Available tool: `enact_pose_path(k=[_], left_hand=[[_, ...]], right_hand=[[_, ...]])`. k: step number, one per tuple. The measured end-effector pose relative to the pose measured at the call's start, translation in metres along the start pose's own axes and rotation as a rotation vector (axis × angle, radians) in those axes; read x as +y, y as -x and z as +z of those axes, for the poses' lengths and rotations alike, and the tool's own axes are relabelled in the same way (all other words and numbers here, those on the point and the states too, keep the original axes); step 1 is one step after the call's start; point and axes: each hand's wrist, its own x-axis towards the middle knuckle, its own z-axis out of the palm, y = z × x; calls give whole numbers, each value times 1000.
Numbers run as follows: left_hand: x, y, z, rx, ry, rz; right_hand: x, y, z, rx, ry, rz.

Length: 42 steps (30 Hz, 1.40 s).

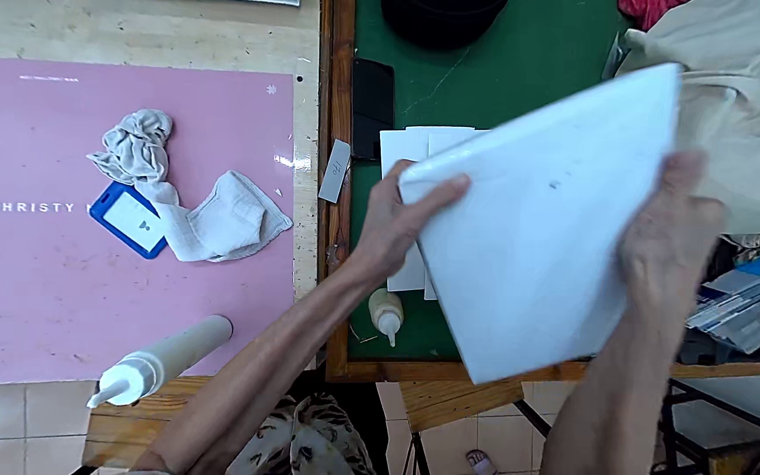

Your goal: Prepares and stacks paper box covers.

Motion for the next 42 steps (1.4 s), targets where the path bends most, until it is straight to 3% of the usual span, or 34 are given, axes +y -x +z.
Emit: enact_pose_path(k=[3, 8, 11, 14, 17, 20, 23, 26, 28, 31, 34, 37, 42], left_hand=[[-19, -35, -18, 126, 66, -41], [-48, -73, -29, 201, 50, -80], [-63, -81, -28, 217, 11, -161], [-73, -85, -28, 201, -38, -215], [-69, -85, -35, 159, -284, -216], [-40, -70, -37, 126, -847, -131], [-32, -48, -27, 69, -1190, 81], [-53, -39, -10, -165, -1285, 105], [-61, -38, -3, -232, -1366, 80], [-67, -40, -2, -238, -1445, 89], [-79, -39, -4, -228, -1488, 140], [-73, -43, -3, -274, -1510, 86], [-64, -45, -9, -352, -1469, -12]], right_hand=[[-28, -23, 44, -128, 84, -4], [-18, -40, 101, -191, 120, -18], [-6, -39, 103, -157, 172, -61], [-12, -35, 68, -88, 213, -134], [-7, -34, 56, -101, 207, -267], [25, -20, 90, -224, 160, -480], [57, 8, 125, -215, 180, -646], [62, 15, 141, -157, 261, -671], [65, 16, 144, -155, 288, -654], [65, 10, 151, -158, 277, -625], [64, 2, 165, -50, 238, -595], [61, -1, 166, -25, 250, -597], [58, 15, 153, -120, 308, -659]])
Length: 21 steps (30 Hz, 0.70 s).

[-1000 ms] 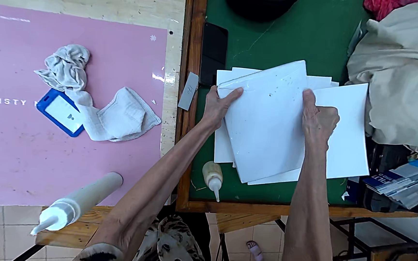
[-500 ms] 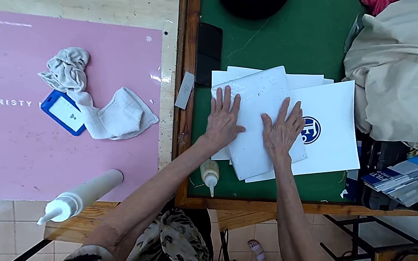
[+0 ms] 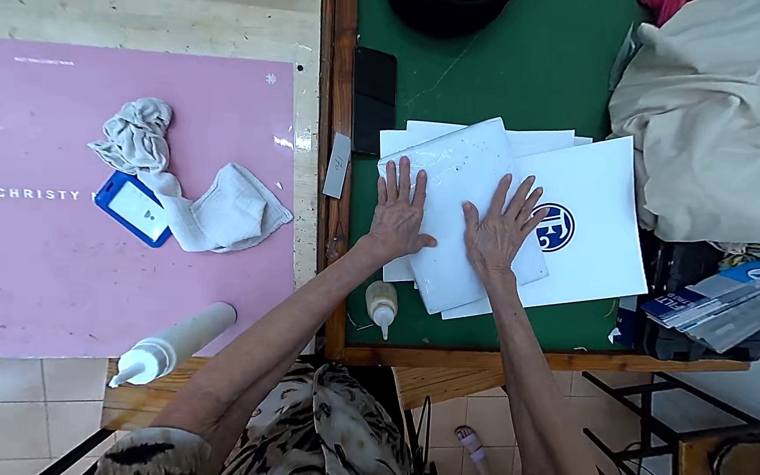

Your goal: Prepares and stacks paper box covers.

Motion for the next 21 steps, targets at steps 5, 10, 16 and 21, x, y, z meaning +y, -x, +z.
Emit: enact_pose_path(k=[5, 10, 16, 21], left_hand=[[4, 0, 1, -3, -9, -41], [13, -1, -2, -3, -29, -69], [23, -1, -2, 58, 13, -90], [23, 19, -46, -145, 226, -126]], right_hand=[[-28, 38, 9, -8, 11, -26], [-24, 34, 17, -11, -15, 3], [-16, 29, 18, 4, -1, -18], [-22, 25, 7, 15, -57, -41]])
